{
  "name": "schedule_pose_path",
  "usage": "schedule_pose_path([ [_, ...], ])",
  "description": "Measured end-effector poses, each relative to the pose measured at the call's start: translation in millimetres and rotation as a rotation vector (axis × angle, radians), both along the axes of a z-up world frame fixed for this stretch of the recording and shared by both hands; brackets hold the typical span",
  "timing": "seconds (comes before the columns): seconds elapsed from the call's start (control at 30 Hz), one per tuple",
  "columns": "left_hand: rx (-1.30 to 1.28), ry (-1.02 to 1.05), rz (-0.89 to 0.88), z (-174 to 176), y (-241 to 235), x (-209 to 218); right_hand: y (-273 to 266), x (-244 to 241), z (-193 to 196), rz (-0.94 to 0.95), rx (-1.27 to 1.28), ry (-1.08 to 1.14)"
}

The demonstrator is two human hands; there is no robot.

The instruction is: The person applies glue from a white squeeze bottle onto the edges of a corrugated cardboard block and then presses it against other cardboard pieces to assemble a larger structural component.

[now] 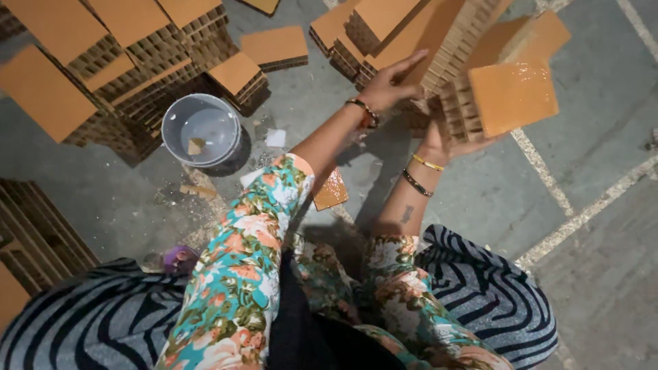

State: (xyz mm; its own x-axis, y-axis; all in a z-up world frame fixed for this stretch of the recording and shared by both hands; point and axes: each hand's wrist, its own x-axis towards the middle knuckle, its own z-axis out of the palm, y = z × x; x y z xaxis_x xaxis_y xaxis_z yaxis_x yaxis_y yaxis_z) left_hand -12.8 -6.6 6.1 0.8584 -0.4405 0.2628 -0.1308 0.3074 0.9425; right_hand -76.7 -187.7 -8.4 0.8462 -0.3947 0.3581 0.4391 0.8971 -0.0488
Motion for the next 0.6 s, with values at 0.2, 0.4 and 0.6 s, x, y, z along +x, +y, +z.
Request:
schedule_pose_path([
  [0.2, 0.005, 0.182, -0.281, 82, 14, -16, -7, -10, 4, 0.050, 0.289, -0.157],
  [0.4, -0.244, 0.081, -0.323, 101, 71, -53, 66, -32, 127, 0.511, 0.596, -0.458],
  [0.6, 0.007, 0.021, -0.316, 145, 225, -129, 191, -87, 190, 0.802, 0.292, -0.372],
])
